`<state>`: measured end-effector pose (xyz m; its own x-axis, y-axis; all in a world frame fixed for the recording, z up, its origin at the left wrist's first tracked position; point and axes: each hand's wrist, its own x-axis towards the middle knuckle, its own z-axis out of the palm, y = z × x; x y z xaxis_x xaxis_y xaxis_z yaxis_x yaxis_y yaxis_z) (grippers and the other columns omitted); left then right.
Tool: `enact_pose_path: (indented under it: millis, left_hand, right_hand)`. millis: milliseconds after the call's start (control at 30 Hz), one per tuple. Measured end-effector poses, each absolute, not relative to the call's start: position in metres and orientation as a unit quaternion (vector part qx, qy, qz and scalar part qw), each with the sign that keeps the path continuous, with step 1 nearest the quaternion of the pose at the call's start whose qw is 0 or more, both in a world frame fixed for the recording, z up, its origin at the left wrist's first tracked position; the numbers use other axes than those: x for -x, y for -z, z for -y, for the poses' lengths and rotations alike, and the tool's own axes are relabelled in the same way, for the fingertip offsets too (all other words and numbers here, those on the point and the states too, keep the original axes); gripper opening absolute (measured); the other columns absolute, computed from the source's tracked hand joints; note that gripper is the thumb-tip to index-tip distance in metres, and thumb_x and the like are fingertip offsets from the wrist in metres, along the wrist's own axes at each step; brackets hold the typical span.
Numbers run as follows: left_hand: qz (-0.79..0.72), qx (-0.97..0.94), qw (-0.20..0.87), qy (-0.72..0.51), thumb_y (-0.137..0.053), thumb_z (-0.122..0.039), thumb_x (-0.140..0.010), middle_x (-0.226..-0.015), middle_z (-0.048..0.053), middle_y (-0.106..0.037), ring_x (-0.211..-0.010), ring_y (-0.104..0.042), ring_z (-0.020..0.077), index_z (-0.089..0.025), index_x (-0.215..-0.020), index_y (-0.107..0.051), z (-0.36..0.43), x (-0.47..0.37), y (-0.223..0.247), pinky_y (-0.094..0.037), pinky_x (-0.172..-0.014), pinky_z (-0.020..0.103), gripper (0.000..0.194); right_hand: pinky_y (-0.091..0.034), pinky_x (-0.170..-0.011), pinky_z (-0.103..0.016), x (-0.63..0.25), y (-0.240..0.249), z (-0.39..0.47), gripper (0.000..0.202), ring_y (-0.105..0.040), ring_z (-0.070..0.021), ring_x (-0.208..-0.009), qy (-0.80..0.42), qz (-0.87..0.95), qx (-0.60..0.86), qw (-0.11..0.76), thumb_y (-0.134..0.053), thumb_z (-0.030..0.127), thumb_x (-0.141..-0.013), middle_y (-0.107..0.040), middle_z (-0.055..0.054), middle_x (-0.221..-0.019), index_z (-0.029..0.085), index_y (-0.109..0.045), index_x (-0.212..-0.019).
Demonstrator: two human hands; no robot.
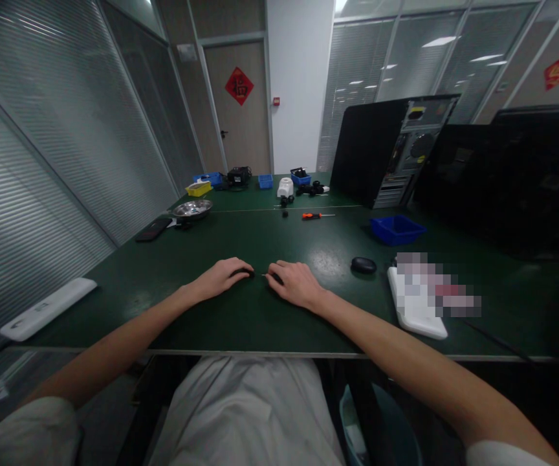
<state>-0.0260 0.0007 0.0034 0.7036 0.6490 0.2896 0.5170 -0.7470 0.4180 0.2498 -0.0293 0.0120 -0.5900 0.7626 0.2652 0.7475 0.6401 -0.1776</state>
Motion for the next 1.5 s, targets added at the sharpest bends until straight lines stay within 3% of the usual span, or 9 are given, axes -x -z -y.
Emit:
enact_pose_path:
  millis: [200,300,500,800,1067,1300,1500]
  left_hand:
    - [-0.526,-0.809,0.117,-0.236,-0.060,-0.033,-0.096,-0.125,0.009,-0.070,-0.111,-0.066,0.0240,-0.019,-0.128,-0.069,-0.048,0.153,-0.001,-0.051,-0.098,0.034,0.036]
    - [-0.644,-0.728,0.039,-0.232,-0.065,-0.033,-0.091,-0.118,0.009,-0.074,-0.108,-0.068,0.0269,-0.019,-0.117,-0.076,-0.059,0.238,0.001,-0.050,-0.100,0.035,0.031]
    - [-0.731,-0.648,-0.065,-0.204,-0.066,-0.026,-0.092,-0.117,0.007,-0.074,-0.106,-0.066,0.0229,-0.011,-0.117,-0.075,-0.044,0.335,0.004,-0.046,-0.098,0.031,0.030]
    - [-0.752,-0.616,-0.073,-0.220,-0.067,-0.016,-0.091,-0.100,0.005,-0.074,-0.096,-0.062,0.0164,-0.006,-0.110,-0.075,-0.038,0.326,-0.005,-0.042,-0.091,0.023,0.023]
    - [-0.760,-0.607,-0.090,-0.212,-0.064,-0.014,-0.092,-0.103,0.005,-0.074,-0.096,-0.061,0.0167,-0.007,-0.112,-0.075,-0.030,0.317,-0.009,-0.041,-0.093,0.024,0.023]
    - [-0.774,-0.599,-0.113,-0.171,-0.067,-0.016,-0.090,-0.092,0.007,-0.074,-0.089,-0.060,0.0179,-0.005,-0.110,-0.076,-0.026,0.302,-0.016,-0.040,-0.084,0.023,0.025]
    - [-0.789,-0.584,-0.133,-0.136,-0.061,-0.021,-0.093,-0.098,0.011,-0.071,-0.089,-0.057,0.0210,-0.006,-0.113,-0.076,-0.024,0.297,-0.016,-0.038,-0.080,0.025,0.029]
  right_hand:
    - [-0.032,-0.066,-0.028,-0.250,-0.011,0.029,0.031,-0.060,-0.0160,-0.080,-0.034,0.890,0.425,0.160,-0.043,0.042,-0.106,-0.068,-0.005,-0.099,0.021,-0.066,-0.106]
    - [-0.031,-0.066,-0.028,-0.250,-0.011,0.029,0.031,-0.060,-0.0162,-0.079,-0.033,0.890,0.425,0.162,-0.043,0.042,-0.106,-0.069,-0.005,-0.098,0.022,-0.066,-0.105]
    - [-0.031,-0.065,-0.029,-0.250,-0.009,0.028,0.030,-0.061,-0.0165,-0.079,-0.035,0.890,0.425,0.161,-0.044,0.042,-0.105,-0.069,-0.004,-0.098,0.022,-0.066,-0.104]
    - [-0.032,-0.066,-0.028,-0.251,-0.008,0.026,0.030,-0.060,-0.0159,-0.078,-0.040,0.892,0.418,0.166,-0.044,0.042,-0.106,-0.069,-0.004,-0.096,0.022,-0.065,-0.104]
    - [-0.030,-0.065,-0.029,-0.250,-0.009,0.026,0.029,-0.060,-0.0161,-0.078,-0.040,0.890,0.424,0.161,-0.044,0.042,-0.105,-0.069,-0.004,-0.096,0.022,-0.065,-0.104]
    - [-0.031,-0.066,-0.028,-0.250,-0.011,0.027,0.029,-0.061,-0.0159,-0.079,-0.045,0.893,0.420,0.156,-0.044,0.042,-0.105,-0.069,-0.004,-0.098,0.022,-0.065,-0.104]
    - [-0.031,-0.065,-0.028,-0.250,-0.011,0.027,0.029,-0.060,-0.0158,-0.078,-0.046,0.893,0.420,0.154,-0.044,0.043,-0.105,-0.069,-0.004,-0.096,0.022,-0.066,-0.104]
